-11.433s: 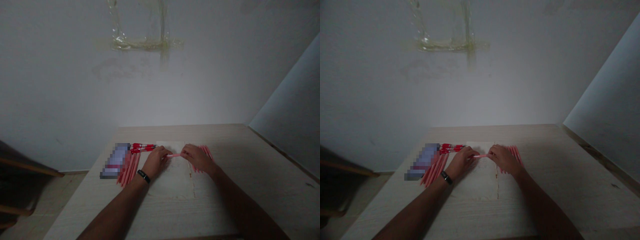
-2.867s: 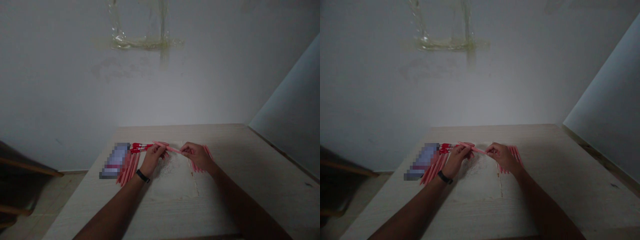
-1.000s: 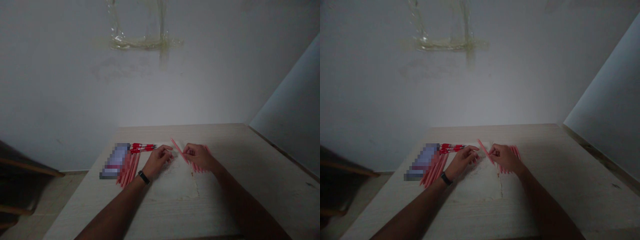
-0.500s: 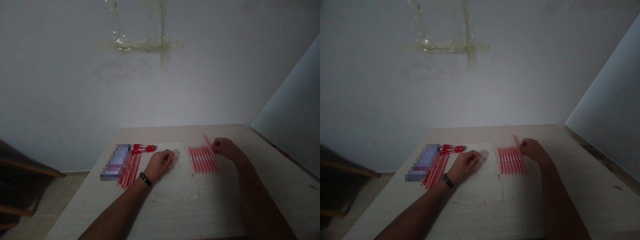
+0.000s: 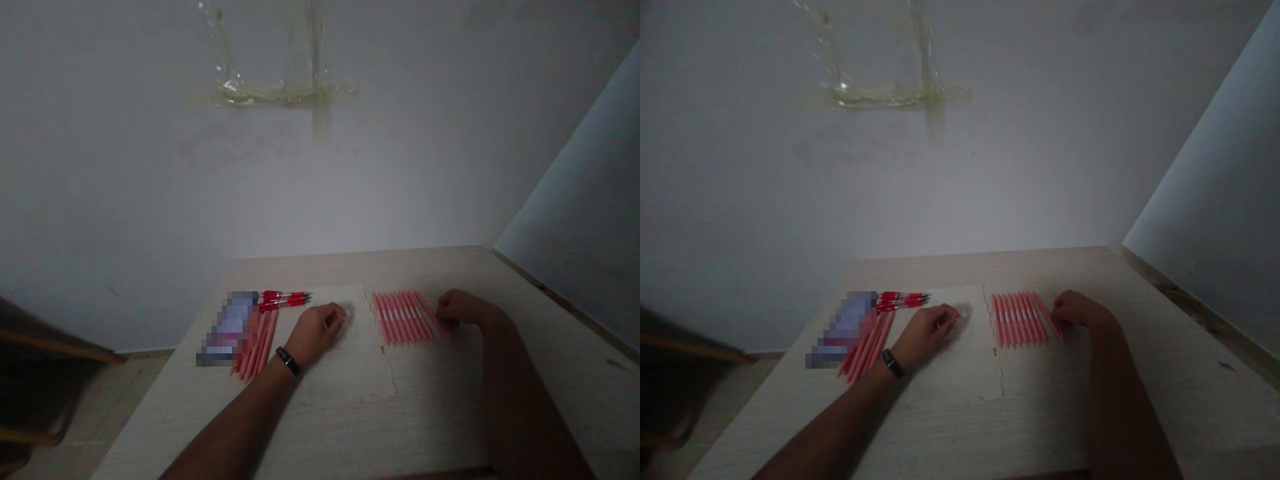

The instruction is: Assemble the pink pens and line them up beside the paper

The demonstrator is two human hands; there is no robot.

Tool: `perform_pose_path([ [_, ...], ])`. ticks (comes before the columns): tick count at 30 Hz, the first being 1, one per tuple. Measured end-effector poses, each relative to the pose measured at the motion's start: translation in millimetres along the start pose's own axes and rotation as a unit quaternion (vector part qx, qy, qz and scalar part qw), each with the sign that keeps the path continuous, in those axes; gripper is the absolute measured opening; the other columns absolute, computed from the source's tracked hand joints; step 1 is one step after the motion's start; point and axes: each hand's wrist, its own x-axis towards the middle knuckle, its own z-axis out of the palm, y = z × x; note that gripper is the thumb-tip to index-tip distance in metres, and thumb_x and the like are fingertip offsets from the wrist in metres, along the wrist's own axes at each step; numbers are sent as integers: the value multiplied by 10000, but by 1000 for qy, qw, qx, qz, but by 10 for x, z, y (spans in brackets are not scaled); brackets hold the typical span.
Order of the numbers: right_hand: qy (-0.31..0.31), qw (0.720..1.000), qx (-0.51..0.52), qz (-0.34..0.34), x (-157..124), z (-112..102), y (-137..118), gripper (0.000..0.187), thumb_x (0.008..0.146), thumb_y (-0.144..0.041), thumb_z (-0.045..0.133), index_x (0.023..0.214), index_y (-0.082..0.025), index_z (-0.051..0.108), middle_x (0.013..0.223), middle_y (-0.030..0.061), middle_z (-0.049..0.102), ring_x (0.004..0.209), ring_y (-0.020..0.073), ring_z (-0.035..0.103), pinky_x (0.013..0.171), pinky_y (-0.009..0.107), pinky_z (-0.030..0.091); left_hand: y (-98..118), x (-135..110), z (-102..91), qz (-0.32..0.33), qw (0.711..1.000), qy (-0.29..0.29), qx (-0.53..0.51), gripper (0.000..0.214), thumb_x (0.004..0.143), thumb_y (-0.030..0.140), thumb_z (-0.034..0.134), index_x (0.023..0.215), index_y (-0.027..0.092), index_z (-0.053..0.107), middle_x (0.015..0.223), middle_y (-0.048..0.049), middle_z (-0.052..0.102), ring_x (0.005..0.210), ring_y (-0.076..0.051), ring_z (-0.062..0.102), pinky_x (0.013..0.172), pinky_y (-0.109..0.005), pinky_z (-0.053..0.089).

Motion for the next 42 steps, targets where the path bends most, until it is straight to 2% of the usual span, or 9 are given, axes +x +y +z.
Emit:
perform_pose_path([
  [2,9,1000,-17,2,0,-4,-2,127,694,-158,591,617,-129,687,620,73,677,536,149,600,518,230,404,-9,-2,8,0,1000,-3,3,223,909,302,535,992,177,700,774,-43,698,673,-162,597,621,-240,389],
  [6,108,993,-57,2,64,2,-44,119,734,-219,649,737,-124,721,746,94,712,623,164,625,552,239,400,-9,-3,7,1,1000,-8,8,226,906,301,538,1005,174,697,779,-48,698,691,-167,605,621,-241,388],
  [8,131,989,-70,0,106,16,-64,148,753,-263,668,751,-127,726,777,101,718,656,171,636,570,241,404,-2,-3,3,1,1000,-6,9,227,907,302,537,1004,176,698,771,-47,696,683,-167,604,617,-243,386],
  [11,121,990,-71,3,138,42,-91,157,770,-280,665,732,-140,725,756,96,718,660,173,644,573,240,409,8,-3,1,1,1000,-2,8,224,907,303,538,1001,182,701,769,-45,697,674,-166,601,611,-244,382],
  [18,111,992,-60,6,75,72,-202,126,757,-175,642,646,-145,694,662,91,705,580,156,637,539,226,414,3,-2,-3,-3,1000,-7,16,218,897,300,544,998,192,704,772,-45,697,669,-167,599,612,-244,384],
  [28,78,996,16,31,138,159,-214,125,811,-177,579,745,-129,674,668,111,709,513,149,642,468,211,444,9,-10,-7,-5,1000,-14,28,230,899,289,534,1021,191,702,785,-47,694,670,-165,590,610,-247,371],
  [42,85,996,11,21,152,170,-239,123,816,-176,569,820,-115,675,663,103,711,521,149,648,479,211,452,-3,-11,-5,-2,1000,-13,28,233,903,298,536,1026,195,705,803,-53,707,680,-171,601,617,-247,382],
])
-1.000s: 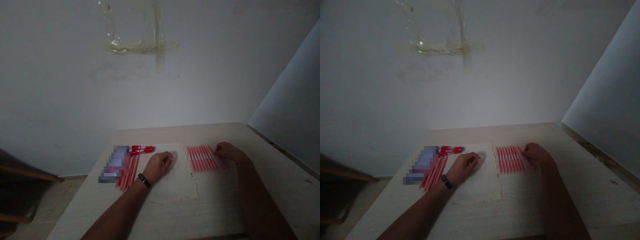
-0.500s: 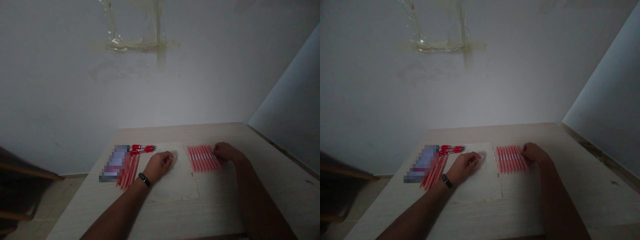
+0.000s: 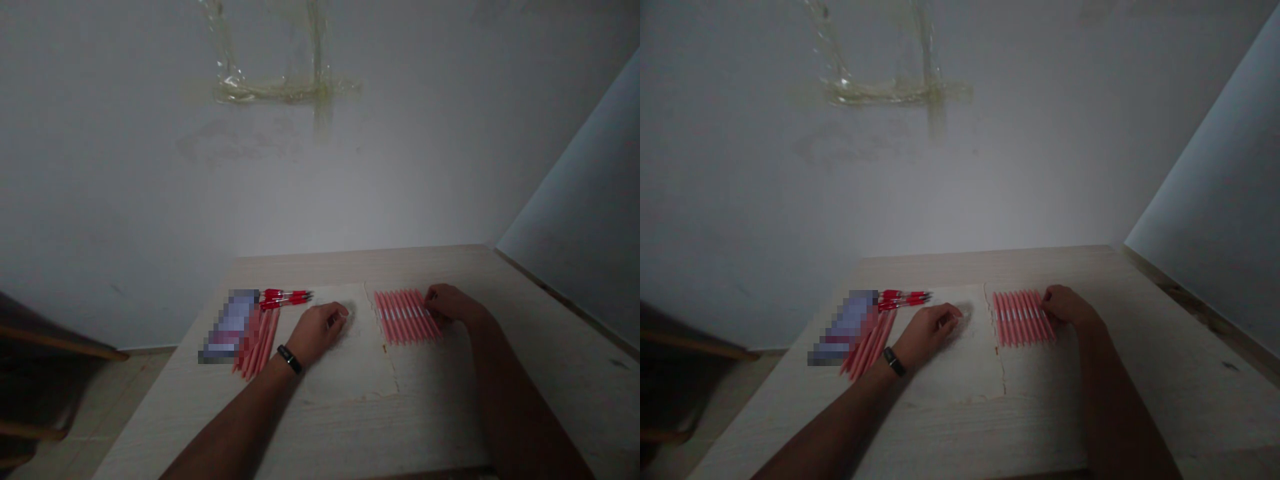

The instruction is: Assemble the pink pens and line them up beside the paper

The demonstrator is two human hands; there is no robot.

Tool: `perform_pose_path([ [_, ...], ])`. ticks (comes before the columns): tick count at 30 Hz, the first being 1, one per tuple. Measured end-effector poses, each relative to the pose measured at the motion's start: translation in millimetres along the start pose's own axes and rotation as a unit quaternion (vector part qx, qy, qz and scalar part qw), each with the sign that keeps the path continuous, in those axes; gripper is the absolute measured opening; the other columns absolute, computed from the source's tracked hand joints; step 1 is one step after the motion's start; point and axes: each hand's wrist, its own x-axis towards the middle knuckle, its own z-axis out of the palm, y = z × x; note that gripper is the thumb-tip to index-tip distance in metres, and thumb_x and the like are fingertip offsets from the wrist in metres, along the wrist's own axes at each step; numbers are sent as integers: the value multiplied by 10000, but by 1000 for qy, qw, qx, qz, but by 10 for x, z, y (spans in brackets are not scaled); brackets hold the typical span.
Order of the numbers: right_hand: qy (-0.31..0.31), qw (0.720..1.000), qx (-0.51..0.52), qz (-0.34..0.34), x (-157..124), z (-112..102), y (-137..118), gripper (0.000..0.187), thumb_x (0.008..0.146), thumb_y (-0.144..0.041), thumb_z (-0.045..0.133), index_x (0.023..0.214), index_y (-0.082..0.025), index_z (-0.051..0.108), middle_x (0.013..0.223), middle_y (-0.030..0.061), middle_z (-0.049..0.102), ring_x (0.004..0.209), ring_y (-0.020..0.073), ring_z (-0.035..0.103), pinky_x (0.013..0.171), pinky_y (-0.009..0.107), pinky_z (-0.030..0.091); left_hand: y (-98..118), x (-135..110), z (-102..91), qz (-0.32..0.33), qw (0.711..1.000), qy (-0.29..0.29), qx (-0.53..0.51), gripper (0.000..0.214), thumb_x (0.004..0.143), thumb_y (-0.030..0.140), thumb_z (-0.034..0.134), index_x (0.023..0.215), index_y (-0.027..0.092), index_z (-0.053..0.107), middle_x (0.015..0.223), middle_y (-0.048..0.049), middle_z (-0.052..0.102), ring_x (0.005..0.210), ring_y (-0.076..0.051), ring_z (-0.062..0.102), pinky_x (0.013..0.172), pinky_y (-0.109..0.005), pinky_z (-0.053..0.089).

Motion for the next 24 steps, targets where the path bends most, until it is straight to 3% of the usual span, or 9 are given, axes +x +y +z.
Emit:
perform_pose_path([
  [9,-3,1000,19,5,-44,-6,-39,118,820,-167,565,843,-114,668,661,100,707,506,143,642,464,202,449,6,5,-10,2,1000,-6,12,237,907,273,514,1036,192,696,801,-51,704,705,-175,611,627,-249,386],
  [24,9,1000,-16,4,-44,-10,-39,204,850,-221,571,694,-119,655,643,111,687,478,141,604,463,223,416,25,2,-26,-7,999,-16,32,235,909,265,513,1055,193,683,836,-42,702,735,-166,612,643,-239,394],
])
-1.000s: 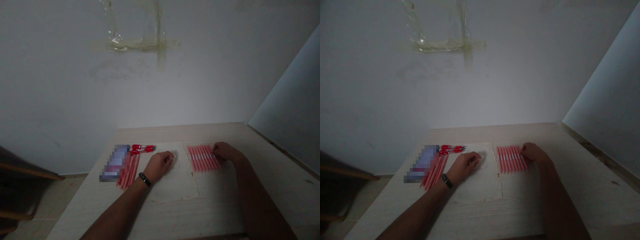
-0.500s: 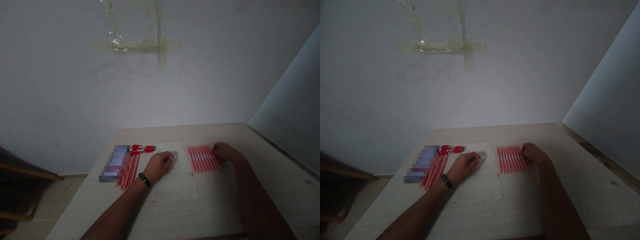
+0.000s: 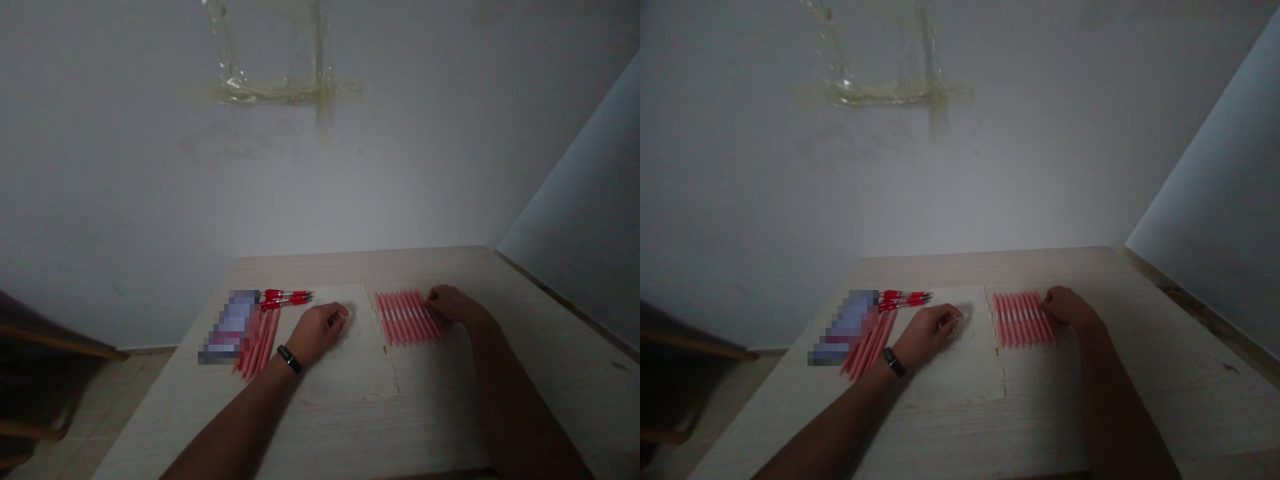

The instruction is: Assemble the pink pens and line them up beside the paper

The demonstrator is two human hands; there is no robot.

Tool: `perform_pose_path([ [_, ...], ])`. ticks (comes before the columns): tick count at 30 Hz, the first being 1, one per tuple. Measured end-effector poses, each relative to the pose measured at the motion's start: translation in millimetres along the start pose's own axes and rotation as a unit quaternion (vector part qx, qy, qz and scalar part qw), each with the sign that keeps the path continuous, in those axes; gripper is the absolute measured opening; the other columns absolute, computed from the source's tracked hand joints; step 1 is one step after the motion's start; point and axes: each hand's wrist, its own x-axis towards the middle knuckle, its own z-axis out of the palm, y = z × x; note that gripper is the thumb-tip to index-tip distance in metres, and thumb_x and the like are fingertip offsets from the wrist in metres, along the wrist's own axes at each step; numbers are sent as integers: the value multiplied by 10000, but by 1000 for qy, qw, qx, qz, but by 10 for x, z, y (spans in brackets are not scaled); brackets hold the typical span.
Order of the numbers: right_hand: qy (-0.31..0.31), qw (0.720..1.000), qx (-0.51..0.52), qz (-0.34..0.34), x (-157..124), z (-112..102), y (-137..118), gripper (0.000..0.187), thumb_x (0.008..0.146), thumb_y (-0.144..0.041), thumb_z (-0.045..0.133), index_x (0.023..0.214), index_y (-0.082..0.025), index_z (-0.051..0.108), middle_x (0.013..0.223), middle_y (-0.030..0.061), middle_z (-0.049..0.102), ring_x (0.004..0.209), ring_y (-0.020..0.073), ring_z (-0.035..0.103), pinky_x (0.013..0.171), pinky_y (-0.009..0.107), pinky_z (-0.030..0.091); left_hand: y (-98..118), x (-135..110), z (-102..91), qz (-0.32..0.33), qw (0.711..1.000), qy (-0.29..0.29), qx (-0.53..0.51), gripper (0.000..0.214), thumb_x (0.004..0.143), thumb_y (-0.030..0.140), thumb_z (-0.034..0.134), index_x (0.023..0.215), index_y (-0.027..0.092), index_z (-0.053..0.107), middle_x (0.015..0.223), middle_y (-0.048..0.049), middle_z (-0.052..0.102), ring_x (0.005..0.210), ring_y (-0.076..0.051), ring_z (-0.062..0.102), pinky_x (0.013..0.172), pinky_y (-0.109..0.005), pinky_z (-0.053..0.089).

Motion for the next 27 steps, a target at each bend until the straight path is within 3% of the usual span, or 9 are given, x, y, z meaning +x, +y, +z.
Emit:
perform_pose_path([
  [5,39,999,-21,-18,6,-27,-15,226,841,-232,559,641,-141,612,606,88,660,472,139,582,483,238,380,-7,-1,6,1,1000,-1,-2,234,915,275,510,1056,197,679,837,-38,704,740,-165,614,646,-239,391],
  [8,127,986,-24,-103,-18,0,-168,202,834,-242,548,651,-162,574,613,51,642,526,130,571,525,235,357,-17,-2,21,-3,1000,-2,3,236,915,283,512,1060,200,678,831,-39,703,732,-165,611,643,-242,386],
  [11,213,954,-2,-208,-90,141,-457,169,834,-257,546,683,-181,550,616,8,606,564,119,530,552,229,324,-26,-4,34,-14,1000,-8,11,244,913,293,520,1084,207,671,833,-37,706,728,-168,614,645,-246,385],
  [16,172,933,15,-316,-251,578,-943,187,861,-290,560,704,-189,545,595,-31,561,542,100,474,547,223,265,-49,-5,38,-42,997,-21,54,249,902,312,538,1091,213,667,792,-38,701,711,-176,620,631,-254,378],
  [19,132,918,-15,-374,-300,778,-1075,353,897,-336,556,595,-174,471,555,-31,503,536,96,434,546,237,224,-97,-2,15,-71,993,-18,97,257,891,328,551,1097,216,657,813,-49,707,749,-192,640,650,-265,395],
  [27,104,913,-22,-393,-207,822,-1016,415,940,-397,539,601,-167,475,583,-31,480,553,97,422,555,238,219,-377,-15,-324,-199,956,-18,213,302,862,365,580,1097,185,637,1049,-131,718,960,-273,683,777,-332,488],
])
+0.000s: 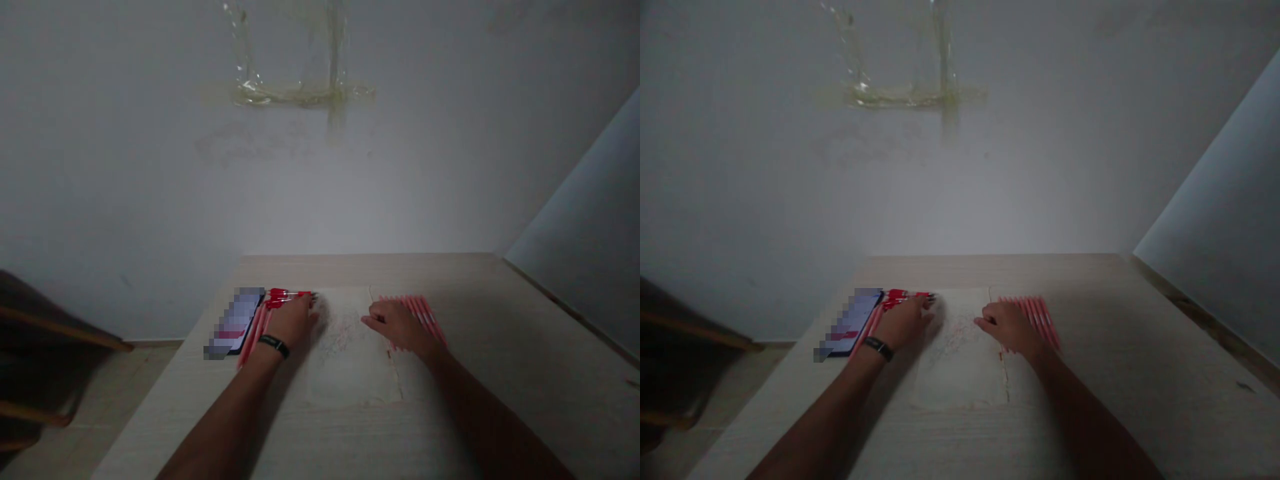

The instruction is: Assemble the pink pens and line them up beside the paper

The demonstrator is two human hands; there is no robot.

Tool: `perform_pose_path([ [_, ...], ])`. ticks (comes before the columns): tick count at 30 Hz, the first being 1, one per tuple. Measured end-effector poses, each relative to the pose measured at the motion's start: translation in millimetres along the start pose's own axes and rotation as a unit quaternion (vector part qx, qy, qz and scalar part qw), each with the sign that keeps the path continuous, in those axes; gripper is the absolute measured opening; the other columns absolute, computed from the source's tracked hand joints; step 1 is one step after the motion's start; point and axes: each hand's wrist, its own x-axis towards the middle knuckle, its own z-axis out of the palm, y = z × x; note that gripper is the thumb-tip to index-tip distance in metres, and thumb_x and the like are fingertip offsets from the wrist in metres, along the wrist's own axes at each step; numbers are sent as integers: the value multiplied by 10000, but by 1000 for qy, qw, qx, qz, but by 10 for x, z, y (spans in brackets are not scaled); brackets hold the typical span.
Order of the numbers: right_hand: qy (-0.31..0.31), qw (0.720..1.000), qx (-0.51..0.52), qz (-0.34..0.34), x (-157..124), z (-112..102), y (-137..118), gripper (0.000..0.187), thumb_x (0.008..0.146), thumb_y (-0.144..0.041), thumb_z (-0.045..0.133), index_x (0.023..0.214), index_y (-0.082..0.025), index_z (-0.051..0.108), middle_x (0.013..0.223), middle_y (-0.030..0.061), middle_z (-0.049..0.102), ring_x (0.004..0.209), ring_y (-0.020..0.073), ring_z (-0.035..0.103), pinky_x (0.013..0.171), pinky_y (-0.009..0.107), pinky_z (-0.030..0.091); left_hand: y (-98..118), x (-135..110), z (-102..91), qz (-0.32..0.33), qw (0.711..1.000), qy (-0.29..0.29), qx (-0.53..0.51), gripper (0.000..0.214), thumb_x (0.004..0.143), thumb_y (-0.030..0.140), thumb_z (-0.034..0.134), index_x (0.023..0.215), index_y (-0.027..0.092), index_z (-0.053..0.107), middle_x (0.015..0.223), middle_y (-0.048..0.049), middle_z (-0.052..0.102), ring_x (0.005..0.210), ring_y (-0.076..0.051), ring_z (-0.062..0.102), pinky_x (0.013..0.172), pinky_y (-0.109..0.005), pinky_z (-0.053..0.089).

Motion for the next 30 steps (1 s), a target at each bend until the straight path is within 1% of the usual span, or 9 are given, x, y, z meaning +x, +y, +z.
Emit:
perform_pose_path([
  [3,-11,1000,0,0,8,12,7,412,940,-396,541,604,-166,482,588,-30,482,552,98,426,553,239,218,-160,27,-107,-47,998,-11,43,289,874,356,538,1061,162,646,1018,-153,724,943,-283,693,787,-354,507],
  [6,-12,1000,-5,-4,11,37,-6,406,942,-403,541,616,-165,497,603,-27,493,559,99,430,554,242,215,-266,44,-193,-59,996,-8,60,257,838,294,545,1029,161,654,1076,-165,713,975,-282,687,799,-347,515],
  [9,-16,1000,-11,-1,9,45,-12,405,943,-404,541,618,-165,503,601,-24,497,563,102,432,555,244,215,-321,43,-263,-80,994,-5,74,263,831,248,523,1044,168,655,1141,-164,696,999,-275,685,805,-336,518],
  [12,-16,1000,-12,1,4,30,-20,405,943,-400,538,616,-165,501,600,-23,500,560,101,434,556,246,214,-352,26,-315,-103,991,-27,86,288,820,266,539,1067,172,651,1107,-163,709,989,-289,687,793,-345,522],
  [15,-14,1000,-12,-6,2,12,-37,412,946,-408,535,615,-166,497,603,-23,504,561,102,433,559,249,213,-373,12,-336,-104,990,-39,89,303,800,254,552,1073,169,652,1078,-175,714,979,-305,688,789,-367,523],
  [18,-19,1000,-8,-9,3,8,-49,411,945,-410,537,616,-168,496,601,-23,501,560,104,424,556,250,210,-381,14,-306,-96,991,-43,79,308,788,199,542,1070,156,657,1037,-195,717,967,-316,690,794,-391,520],
  [22,-25,1000,1,-5,-2,10,-54,405,942,-408,542,618,-168,500,605,-22,504,568,106,437,560,247,219,-353,26,-207,-72,995,-42,58,291,809,169,516,1061,134,658,996,-209,718,935,-310,693,806,-396,511],
  [27,-25,1000,-5,-8,-9,-12,-70,395,939,-402,549,622,-169,505,609,-20,507,570,108,431,561,250,215,-242,15,-134,-49,997,-34,52,276,829,168,494,1049,150,659,977,-170,725,891,-269,695,793,-348,496],
  [30,-27,1000,-9,-3,-3,-21,-77,397,937,-399,550,615,-170,503,601,-21,503,559,106,412,552,255,204,-150,9,-150,-35,998,-44,10,212,789,193,555,962,173,675,948,-130,728,879,-259,686,760,-327,489],
])
